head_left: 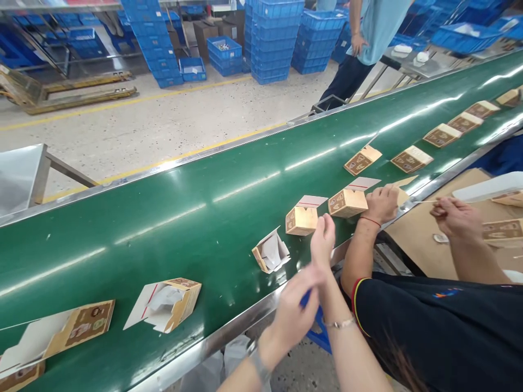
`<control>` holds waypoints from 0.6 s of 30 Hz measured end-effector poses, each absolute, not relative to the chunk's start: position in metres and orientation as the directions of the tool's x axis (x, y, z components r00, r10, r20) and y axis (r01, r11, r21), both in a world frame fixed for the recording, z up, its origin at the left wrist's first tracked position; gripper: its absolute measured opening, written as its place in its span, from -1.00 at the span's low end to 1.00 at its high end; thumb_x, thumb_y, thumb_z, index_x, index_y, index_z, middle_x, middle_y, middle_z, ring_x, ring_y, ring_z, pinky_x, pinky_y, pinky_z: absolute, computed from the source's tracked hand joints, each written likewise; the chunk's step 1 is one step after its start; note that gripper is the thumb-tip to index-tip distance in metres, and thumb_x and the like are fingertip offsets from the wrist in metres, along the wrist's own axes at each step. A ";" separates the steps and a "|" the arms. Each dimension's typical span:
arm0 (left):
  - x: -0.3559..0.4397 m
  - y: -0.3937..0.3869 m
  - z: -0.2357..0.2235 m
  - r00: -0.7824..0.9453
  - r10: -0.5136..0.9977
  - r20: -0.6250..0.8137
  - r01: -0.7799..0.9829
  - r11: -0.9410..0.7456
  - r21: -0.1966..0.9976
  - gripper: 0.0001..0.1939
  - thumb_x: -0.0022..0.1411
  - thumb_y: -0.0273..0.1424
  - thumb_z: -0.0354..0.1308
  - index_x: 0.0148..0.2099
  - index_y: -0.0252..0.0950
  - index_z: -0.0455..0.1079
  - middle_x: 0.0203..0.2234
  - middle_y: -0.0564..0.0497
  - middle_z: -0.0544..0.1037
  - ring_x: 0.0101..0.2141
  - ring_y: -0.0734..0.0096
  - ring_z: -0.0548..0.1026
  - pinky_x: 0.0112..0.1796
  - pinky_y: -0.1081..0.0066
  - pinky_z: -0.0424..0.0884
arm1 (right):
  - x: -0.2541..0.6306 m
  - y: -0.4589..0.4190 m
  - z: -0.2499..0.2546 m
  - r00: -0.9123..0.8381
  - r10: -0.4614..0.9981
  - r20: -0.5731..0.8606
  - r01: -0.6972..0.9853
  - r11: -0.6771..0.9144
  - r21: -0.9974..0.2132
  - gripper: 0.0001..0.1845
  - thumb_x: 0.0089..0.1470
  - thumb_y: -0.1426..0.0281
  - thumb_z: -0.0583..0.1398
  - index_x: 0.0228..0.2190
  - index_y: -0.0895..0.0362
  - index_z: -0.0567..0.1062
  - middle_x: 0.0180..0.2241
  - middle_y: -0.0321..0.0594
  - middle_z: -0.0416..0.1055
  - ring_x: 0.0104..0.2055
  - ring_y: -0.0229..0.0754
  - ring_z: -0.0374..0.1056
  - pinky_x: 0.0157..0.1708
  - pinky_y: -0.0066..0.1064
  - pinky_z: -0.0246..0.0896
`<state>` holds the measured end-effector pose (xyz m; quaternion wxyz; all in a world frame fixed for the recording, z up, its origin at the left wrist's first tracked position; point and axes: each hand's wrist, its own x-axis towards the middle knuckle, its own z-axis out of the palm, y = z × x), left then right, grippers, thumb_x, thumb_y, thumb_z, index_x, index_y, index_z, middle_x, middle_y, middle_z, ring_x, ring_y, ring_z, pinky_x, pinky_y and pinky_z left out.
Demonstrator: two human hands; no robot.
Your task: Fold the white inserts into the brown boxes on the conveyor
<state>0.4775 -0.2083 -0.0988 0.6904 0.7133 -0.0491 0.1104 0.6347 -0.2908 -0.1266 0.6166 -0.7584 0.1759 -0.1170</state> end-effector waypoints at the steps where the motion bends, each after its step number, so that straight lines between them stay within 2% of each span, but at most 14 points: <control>1: 0.453 -0.197 -0.105 0.956 0.103 0.276 -0.268 -0.086 0.960 -0.67 0.41 -0.49 -0.02 0.09 -0.09 0.44 0.02 -0.02 0.59 0.09 0.29 0.53 0.17 0.22 0.41 | 0.623 -0.291 -0.124 0.922 -0.387 0.003 -0.078 -0.192 -0.978 -0.38 0.19 -0.01 0.10 0.12 0.11 0.39 0.22 0.01 0.33 0.28 0.02 0.23 0.30 -0.05 0.06; 2: 0.434 -0.186 -0.112 0.944 0.218 0.248 -0.223 -0.136 0.965 -0.68 0.39 -0.51 0.00 0.07 -0.10 0.44 -0.05 -0.02 0.61 0.03 0.30 0.56 0.10 0.25 0.46 | 0.610 -0.290 -0.123 0.948 -0.316 0.030 -0.031 -0.184 -0.982 -0.42 0.22 0.00 0.09 0.11 0.09 0.41 0.21 -0.02 0.36 0.27 0.00 0.26 0.29 -0.06 0.10; 4: 0.416 -0.167 -0.127 0.939 0.324 0.115 -0.046 -0.213 0.976 -0.56 0.37 -0.47 0.07 0.26 -0.10 0.29 0.15 -0.10 0.49 0.17 0.19 0.46 0.17 0.14 0.41 | 0.584 -0.287 -0.126 0.997 -0.074 -0.005 -0.013 -0.108 -0.994 -0.46 0.27 0.01 0.05 0.09 0.06 0.45 0.16 -0.07 0.43 0.24 -0.01 0.32 0.23 -0.06 0.20; 6: 0.420 -0.155 -0.139 0.952 0.305 0.021 0.057 -0.245 0.968 -0.33 0.36 -0.39 0.13 0.43 -0.07 0.02 0.38 -0.15 0.20 0.36 0.08 0.22 0.29 0.00 0.24 | 0.561 -0.281 -0.133 0.985 0.139 -0.100 -0.096 -0.034 -0.995 -0.41 0.31 -0.01 -0.01 0.14 0.06 0.44 0.20 -0.08 0.41 0.26 0.00 0.32 0.22 -0.05 0.24; 8: 0.434 -0.149 -0.146 0.968 0.250 0.013 0.052 -0.249 0.967 -0.23 0.37 -0.34 0.12 0.49 -0.03 -0.16 0.46 -0.11 -0.01 0.43 0.07 0.02 0.36 -0.04 0.09 | 0.539 -0.274 -0.142 0.966 0.210 -0.153 -0.153 -0.017 -0.988 -0.34 0.32 -0.03 -0.07 0.25 0.06 0.34 0.29 -0.09 0.30 0.33 -0.01 0.25 0.26 -0.03 0.21; 9: 0.440 -0.147 -0.148 0.968 0.249 0.027 0.037 -0.250 0.968 -0.24 0.39 -0.33 0.10 0.49 -0.01 -0.18 0.47 -0.09 -0.03 0.44 0.09 0.00 0.37 -0.03 0.07 | 0.529 -0.271 -0.144 0.965 0.214 -0.152 -0.149 -0.028 -0.988 -0.32 0.33 -0.03 -0.07 0.29 0.05 0.28 0.33 -0.09 0.23 0.36 -0.01 0.20 0.29 -0.03 0.19; 11: 0.446 -0.143 -0.151 0.956 0.287 0.066 0.014 -0.268 0.963 -0.31 0.42 -0.32 0.04 0.48 0.01 -0.14 0.45 -0.08 0.04 0.43 0.13 0.04 0.37 -0.02 0.07 | 0.509 -0.266 -0.147 0.969 0.219 -0.114 -0.096 -0.092 -0.991 -0.30 0.31 -0.01 -0.01 0.35 0.02 0.16 0.40 -0.11 0.10 0.41 0.02 0.11 0.31 0.01 0.16; 13: 0.443 -0.139 -0.154 0.943 0.320 0.093 0.011 -0.310 0.951 -0.39 0.44 -0.31 0.00 0.45 0.03 -0.04 0.41 -0.08 0.14 0.39 0.14 0.12 0.34 -0.01 0.12 | 0.493 -0.263 -0.147 0.970 0.235 -0.061 -0.013 -0.203 -0.979 -0.24 0.25 0.03 0.13 0.37 -0.02 0.10 0.41 -0.10 0.06 0.41 0.07 0.09 0.29 0.05 0.17; 15: 0.437 -0.134 -0.157 0.939 0.330 0.096 0.028 -0.352 0.936 -0.46 0.45 -0.29 0.00 0.41 0.06 0.08 0.38 -0.09 0.19 0.36 0.14 0.19 0.31 0.01 0.20 | 0.484 -0.262 -0.145 0.968 0.250 -0.010 0.067 -0.298 -0.952 -0.21 0.20 0.08 0.21 0.36 -0.05 0.12 0.39 -0.08 0.10 0.40 0.11 0.11 0.27 0.09 0.19; 18: 0.436 -0.129 -0.158 0.952 0.297 0.071 0.055 -0.396 0.917 -0.56 0.42 -0.23 0.04 0.31 0.05 0.28 0.35 -0.09 0.23 0.32 0.12 0.25 0.27 0.03 0.26 | 0.487 -0.265 -0.142 0.962 0.264 0.066 0.167 -0.384 -0.908 -0.33 0.21 0.11 0.22 0.29 -0.07 0.27 0.35 -0.07 0.18 0.37 0.10 0.16 0.24 0.07 0.23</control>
